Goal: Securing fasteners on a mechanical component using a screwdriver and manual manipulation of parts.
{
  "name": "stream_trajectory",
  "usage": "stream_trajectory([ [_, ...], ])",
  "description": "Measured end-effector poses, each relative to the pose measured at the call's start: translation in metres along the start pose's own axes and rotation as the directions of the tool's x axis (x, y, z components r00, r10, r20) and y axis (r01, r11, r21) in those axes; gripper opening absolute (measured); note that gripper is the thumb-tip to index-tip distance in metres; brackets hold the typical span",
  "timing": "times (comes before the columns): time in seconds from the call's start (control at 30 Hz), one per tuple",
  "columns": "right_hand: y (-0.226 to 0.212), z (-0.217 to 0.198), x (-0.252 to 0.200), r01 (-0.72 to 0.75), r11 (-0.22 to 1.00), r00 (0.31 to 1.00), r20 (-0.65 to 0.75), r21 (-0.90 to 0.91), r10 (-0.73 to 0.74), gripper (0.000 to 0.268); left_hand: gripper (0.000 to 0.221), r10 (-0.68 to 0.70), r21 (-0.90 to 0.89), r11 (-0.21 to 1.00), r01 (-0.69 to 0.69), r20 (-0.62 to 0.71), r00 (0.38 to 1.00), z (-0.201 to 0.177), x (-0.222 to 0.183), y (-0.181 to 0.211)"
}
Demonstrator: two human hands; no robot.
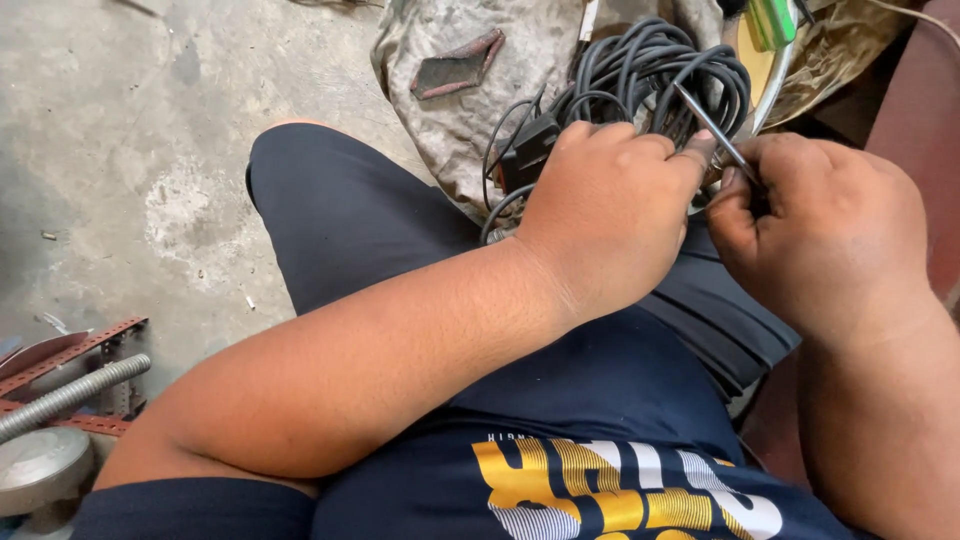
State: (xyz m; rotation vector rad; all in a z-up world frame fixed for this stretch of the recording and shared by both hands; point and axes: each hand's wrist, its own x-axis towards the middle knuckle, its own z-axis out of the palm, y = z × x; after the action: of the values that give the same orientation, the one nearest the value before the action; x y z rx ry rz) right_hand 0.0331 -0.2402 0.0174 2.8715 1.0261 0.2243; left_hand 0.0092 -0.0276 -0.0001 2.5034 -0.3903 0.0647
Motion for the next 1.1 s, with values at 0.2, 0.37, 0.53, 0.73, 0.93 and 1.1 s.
stream_trajectory([
  [0.2,-0.001,0.008,-0.006,0.025,0.99,0.998,-0.053,-0.139,-0.032,0.013,0.03,-0.006,-0.052,0.999,0.004,-0.03,1.0,-0.003,0.002,0.003],
  [0.37,-0.006,0.005,-0.007,0.012,0.973,0.999,-0.033,-0.231,-0.02,0.022,0.025,-0.008,-0.024,1.0,0.008,-0.025,1.0,-0.004,0.003,0.006],
  [0.53,0.0,0.013,-0.005,0.007,0.98,0.997,-0.071,-0.201,-0.021,0.019,0.038,-0.018,-0.017,1.0,0.018,-0.005,1.0,-0.001,0.002,0.004],
  [0.73,0.005,-0.001,-0.006,-0.283,0.91,0.958,0.037,0.304,0.286,0.011,0.047,0.002,-0.015,1.0,-0.003,-0.003,1.0,-0.004,0.001,-0.001],
  [0.93,0.006,-0.024,-0.014,-0.288,0.744,0.958,0.19,0.604,0.216,0.026,0.045,0.02,-0.04,0.999,-0.018,0.034,0.999,-0.012,0.002,-0.009],
  [1.1,-0.006,-0.041,-0.009,-0.13,0.797,0.988,0.143,0.59,0.056,0.022,0.044,0.089,-0.052,0.995,-0.087,0.034,0.995,-0.021,0.004,-0.02],
])
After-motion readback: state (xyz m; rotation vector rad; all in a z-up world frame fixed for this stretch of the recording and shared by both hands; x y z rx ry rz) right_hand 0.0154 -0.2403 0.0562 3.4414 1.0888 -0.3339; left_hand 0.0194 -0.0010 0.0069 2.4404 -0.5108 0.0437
